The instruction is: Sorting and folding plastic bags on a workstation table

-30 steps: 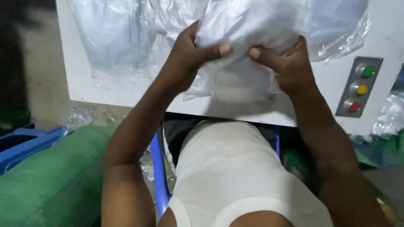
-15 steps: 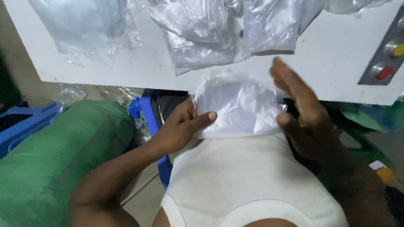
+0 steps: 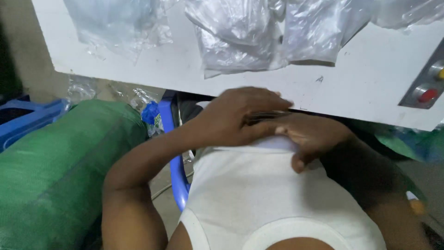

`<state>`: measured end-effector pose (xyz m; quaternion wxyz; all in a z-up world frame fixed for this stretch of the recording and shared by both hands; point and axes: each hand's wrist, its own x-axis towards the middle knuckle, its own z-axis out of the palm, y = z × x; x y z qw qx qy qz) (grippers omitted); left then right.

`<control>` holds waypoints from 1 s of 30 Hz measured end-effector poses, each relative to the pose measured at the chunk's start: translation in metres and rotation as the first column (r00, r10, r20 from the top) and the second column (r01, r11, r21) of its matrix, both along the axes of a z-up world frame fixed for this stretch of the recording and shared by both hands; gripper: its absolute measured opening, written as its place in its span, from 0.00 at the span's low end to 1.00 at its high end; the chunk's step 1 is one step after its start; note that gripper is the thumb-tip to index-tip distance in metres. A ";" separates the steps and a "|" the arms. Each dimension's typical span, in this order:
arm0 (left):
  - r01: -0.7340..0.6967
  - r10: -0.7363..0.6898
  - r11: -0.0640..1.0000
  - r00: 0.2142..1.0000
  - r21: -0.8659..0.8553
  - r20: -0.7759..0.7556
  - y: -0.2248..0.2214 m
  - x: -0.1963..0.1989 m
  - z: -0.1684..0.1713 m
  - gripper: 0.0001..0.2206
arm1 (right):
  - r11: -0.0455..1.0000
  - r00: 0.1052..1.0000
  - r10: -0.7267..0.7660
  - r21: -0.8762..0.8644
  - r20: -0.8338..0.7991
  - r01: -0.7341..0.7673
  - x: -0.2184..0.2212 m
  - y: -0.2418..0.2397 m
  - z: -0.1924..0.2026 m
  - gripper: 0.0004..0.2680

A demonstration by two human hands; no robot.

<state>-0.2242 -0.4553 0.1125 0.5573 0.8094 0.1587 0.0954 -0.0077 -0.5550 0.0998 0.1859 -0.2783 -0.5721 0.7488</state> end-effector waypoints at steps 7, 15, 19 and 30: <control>0.228 0.140 -0.299 0.971 -0.927 0.194 -0.032 0.017 -0.085 0.41 | 0.908 0.894 -0.417 0.116 0.164 0.403 -0.006 -0.008 0.011 0.25; -0.277 0.563 0.112 0.809 -0.954 -0.168 -0.012 0.002 -0.119 0.21 | 0.769 0.722 -0.590 -0.019 0.362 0.639 0.042 -0.028 -0.037 0.14; -0.151 0.661 -0.040 0.737 -0.988 -0.140 -0.034 0.017 -0.067 0.31 | 0.515 0.467 -0.857 0.343 0.217 0.785 0.005 -0.026 -0.042 0.12; -0.448 0.724 0.488 0.687 -0.749 0.061 0.013 0.007 -0.043 0.14 | 0.277 0.411 -0.909 0.631 -0.072 0.724 -0.047 0.017 -0.004 0.13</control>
